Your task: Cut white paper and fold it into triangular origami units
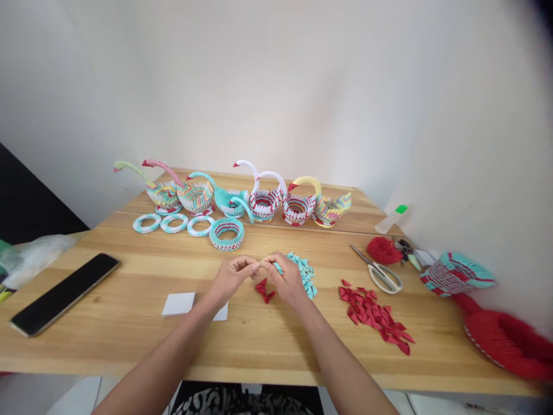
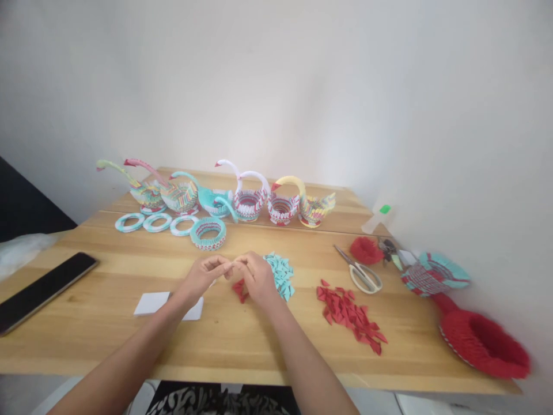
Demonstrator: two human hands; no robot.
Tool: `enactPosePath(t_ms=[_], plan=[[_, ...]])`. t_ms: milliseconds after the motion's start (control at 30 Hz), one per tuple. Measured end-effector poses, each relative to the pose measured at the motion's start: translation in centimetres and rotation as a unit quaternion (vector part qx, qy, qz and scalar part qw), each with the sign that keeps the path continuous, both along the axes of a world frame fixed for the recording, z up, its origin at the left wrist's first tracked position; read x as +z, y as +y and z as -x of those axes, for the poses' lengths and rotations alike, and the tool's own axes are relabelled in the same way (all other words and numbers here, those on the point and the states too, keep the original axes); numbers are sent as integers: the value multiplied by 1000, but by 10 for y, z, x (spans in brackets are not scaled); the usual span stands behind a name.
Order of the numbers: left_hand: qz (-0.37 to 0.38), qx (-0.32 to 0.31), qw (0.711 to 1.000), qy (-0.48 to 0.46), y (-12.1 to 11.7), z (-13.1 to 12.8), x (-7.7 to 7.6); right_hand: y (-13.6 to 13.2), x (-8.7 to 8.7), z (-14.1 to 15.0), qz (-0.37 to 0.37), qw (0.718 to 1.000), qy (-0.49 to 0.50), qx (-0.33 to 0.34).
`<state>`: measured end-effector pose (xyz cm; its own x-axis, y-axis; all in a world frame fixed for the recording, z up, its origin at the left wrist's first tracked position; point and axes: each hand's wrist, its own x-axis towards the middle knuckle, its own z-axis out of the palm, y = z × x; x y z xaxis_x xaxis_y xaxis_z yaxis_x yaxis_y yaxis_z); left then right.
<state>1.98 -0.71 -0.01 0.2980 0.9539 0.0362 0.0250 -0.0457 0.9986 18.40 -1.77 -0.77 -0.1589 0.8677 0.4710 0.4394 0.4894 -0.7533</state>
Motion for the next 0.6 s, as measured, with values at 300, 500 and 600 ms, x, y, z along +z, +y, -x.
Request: enactPosePath(t_ms=[300,500,600], plan=[[59,-32,995,-77,-2,2,4,4,0,-5,-66,997,-16,40],[-4,44,999,-27,-2,-1,5,2,2,-3,-51,999,3,7],[-15,43,999,-10,-1,-1,4,2,1,-1,-45,999,9,1]])
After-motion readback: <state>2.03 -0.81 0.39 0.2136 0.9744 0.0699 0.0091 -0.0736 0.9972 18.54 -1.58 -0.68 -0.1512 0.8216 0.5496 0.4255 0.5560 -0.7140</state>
